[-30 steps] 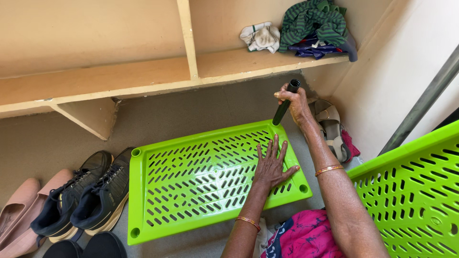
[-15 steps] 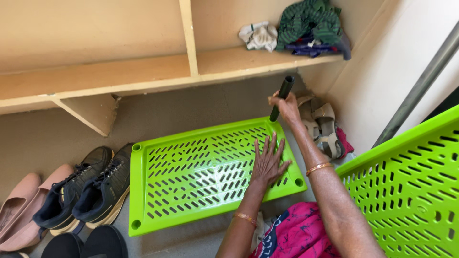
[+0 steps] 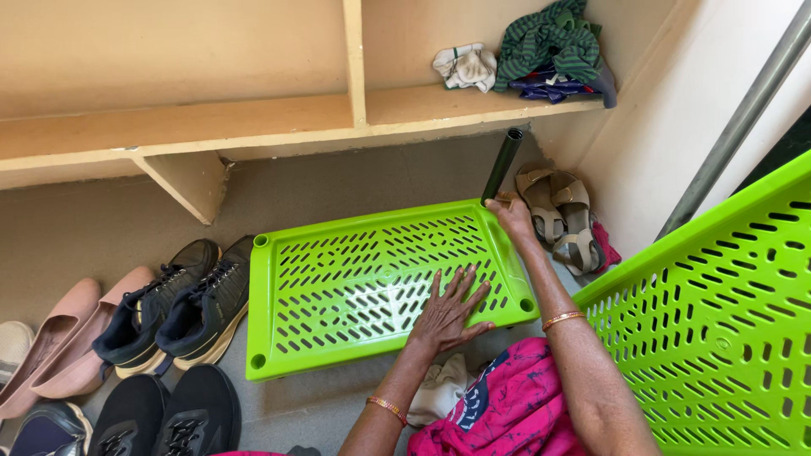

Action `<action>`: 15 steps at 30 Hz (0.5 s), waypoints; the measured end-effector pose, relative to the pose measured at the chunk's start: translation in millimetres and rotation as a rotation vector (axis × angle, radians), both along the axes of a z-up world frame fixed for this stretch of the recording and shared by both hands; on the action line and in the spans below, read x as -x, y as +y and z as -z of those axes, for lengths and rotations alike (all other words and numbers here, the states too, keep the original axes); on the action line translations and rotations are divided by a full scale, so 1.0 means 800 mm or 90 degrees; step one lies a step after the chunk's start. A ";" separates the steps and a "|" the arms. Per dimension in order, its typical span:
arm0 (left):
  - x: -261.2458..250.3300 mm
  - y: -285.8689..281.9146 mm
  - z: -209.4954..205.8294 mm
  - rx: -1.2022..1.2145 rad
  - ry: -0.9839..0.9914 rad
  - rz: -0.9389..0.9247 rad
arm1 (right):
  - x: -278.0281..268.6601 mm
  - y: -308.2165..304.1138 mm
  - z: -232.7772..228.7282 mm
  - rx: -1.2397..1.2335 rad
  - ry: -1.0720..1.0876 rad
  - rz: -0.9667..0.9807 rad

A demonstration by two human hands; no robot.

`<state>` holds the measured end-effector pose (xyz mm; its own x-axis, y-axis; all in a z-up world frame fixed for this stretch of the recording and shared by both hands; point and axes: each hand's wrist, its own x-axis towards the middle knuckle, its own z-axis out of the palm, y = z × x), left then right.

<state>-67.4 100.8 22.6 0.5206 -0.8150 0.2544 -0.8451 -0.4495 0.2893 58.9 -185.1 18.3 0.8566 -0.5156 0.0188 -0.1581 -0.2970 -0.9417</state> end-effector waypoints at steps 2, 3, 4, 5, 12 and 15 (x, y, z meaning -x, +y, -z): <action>-0.003 -0.016 0.006 0.019 -0.001 -0.006 | 0.004 -0.001 -0.022 0.029 -0.046 0.015; -0.007 -0.029 0.006 0.030 -0.008 -0.009 | 0.001 -0.001 -0.041 0.045 -0.072 0.022; -0.011 -0.041 0.007 0.041 -0.015 -0.013 | -0.001 0.001 -0.062 0.049 -0.103 0.009; -0.014 -0.054 0.008 0.043 0.007 -0.014 | -0.002 0.003 -0.083 0.052 -0.133 -0.002; -0.039 -0.111 0.022 0.050 0.014 -0.024 | -0.025 0.032 -0.149 0.014 -0.196 -0.054; -0.044 -0.115 0.025 0.051 0.028 -0.017 | -0.038 0.036 -0.135 -0.042 -0.266 -0.049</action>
<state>-32.0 8.5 2.8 0.5545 -0.7785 0.2942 -0.8184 -0.4460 0.3623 89.1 -156.2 126.4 0.8186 -0.4615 0.3419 0.2614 -0.2307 -0.9373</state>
